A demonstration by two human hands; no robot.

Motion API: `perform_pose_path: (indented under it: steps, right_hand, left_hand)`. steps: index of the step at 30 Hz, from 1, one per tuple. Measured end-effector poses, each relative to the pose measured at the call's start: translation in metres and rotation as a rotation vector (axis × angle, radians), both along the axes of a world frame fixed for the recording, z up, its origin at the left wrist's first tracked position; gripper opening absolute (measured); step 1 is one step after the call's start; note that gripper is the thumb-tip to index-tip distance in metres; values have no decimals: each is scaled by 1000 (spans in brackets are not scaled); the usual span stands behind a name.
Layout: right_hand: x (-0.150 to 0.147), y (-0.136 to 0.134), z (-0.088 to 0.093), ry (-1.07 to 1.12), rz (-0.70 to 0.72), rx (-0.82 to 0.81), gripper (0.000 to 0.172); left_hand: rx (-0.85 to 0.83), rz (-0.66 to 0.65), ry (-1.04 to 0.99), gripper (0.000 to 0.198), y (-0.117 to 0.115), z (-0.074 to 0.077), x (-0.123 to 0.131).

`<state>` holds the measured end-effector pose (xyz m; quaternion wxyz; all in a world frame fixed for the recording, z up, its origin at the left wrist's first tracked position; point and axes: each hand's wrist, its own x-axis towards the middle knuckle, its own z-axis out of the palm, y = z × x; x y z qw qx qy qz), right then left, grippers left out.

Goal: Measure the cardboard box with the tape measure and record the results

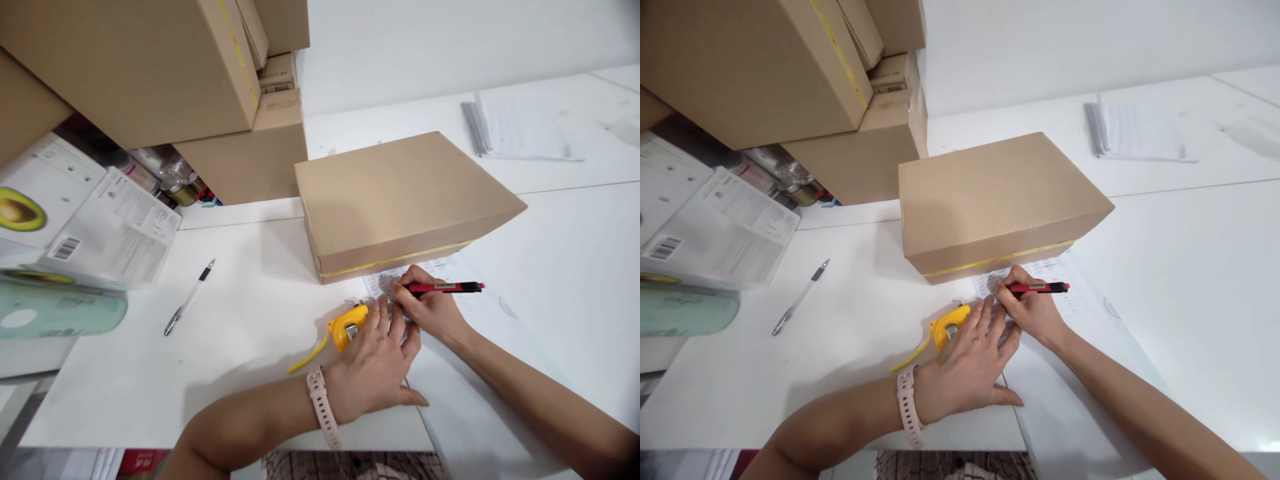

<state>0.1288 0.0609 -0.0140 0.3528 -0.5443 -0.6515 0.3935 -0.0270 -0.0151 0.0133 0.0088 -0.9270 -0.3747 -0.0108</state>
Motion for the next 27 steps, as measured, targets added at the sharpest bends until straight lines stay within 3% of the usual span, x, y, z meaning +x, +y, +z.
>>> perform_pose_path:
  steps: [27]
  right_hand:
    - [-1, 2, 3, 39, -34, 34, 25]
  left_hand:
    - [82, -7, 37, 102, -1, 0, 0]
